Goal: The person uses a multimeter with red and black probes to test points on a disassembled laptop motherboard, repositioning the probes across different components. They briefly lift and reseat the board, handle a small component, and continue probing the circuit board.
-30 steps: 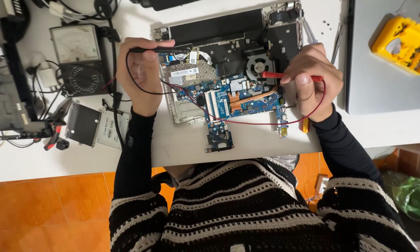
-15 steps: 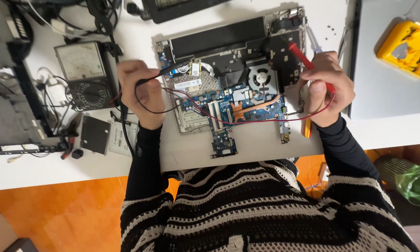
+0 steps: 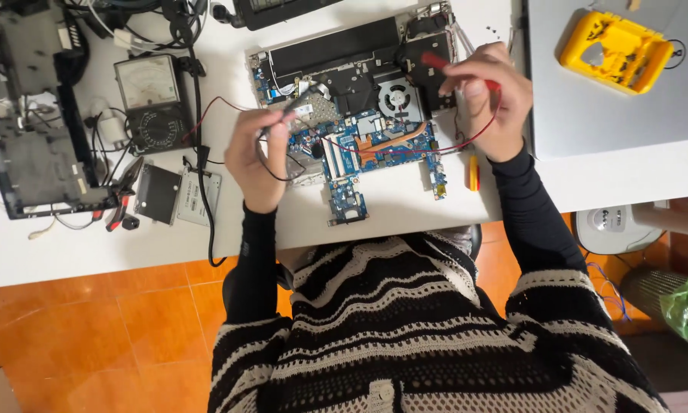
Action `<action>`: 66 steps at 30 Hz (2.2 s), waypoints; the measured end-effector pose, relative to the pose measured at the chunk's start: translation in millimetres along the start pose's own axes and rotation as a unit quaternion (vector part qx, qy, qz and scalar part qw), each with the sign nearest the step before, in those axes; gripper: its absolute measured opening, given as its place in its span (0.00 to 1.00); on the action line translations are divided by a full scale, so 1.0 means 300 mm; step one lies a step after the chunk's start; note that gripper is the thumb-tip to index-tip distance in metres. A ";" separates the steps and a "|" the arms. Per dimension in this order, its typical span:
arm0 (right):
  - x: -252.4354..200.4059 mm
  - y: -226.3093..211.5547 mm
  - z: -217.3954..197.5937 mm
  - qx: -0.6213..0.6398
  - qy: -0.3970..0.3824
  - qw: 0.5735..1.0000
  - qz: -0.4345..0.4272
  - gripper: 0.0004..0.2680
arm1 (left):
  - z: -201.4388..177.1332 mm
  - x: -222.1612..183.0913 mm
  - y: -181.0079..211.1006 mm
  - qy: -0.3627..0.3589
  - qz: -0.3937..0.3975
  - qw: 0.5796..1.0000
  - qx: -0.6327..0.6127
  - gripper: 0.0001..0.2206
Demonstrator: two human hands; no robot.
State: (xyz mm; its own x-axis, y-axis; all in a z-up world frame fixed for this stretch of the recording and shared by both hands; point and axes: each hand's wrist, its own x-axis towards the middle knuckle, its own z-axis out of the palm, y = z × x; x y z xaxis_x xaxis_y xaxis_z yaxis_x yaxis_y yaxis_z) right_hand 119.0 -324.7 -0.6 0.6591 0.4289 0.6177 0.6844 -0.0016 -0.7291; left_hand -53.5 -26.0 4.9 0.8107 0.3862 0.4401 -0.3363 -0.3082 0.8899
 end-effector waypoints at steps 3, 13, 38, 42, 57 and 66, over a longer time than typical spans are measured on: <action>-0.035 0.012 0.001 -0.018 -0.022 0.999 -0.025 0.12 | 0.033 -0.068 0.063 0.010 0.025 0.999 0.047 0.06; -0.032 -0.043 0.061 -0.036 -0.096 0.993 -0.050 0.11 | 0.072 -0.251 0.103 0.130 -0.043 0.990 -0.039 0.07; -0.039 -0.003 0.050 0.010 -0.061 0.996 0.069 0.13 | 0.150 -0.135 0.127 0.043 -0.035 0.994 0.090 0.07; -0.038 -0.001 0.058 -0.003 -0.087 0.995 0.047 0.12 | 0.187 -0.061 0.101 -0.009 -0.010 0.990 0.140 0.07; -0.011 -0.005 0.058 0.017 -0.124 0.992 0.024 0.10 | 0.212 -0.002 0.024 -0.101 0.041 0.967 0.231 0.06; -0.014 0.000 0.070 0.013 -0.140 0.990 0.015 0.09 | 0.223 0.001 0.018 -0.107 0.008 0.965 0.238 0.06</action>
State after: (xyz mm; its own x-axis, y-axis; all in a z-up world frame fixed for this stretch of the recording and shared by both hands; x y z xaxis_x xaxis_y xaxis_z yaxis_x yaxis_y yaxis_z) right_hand 109.5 -307.5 -9.4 0.5639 0.6628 0.4926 0.6549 0.0044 -0.7557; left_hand -23.0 -85.6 1.9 0.9049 0.2054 0.3727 -0.1319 -0.6974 0.7045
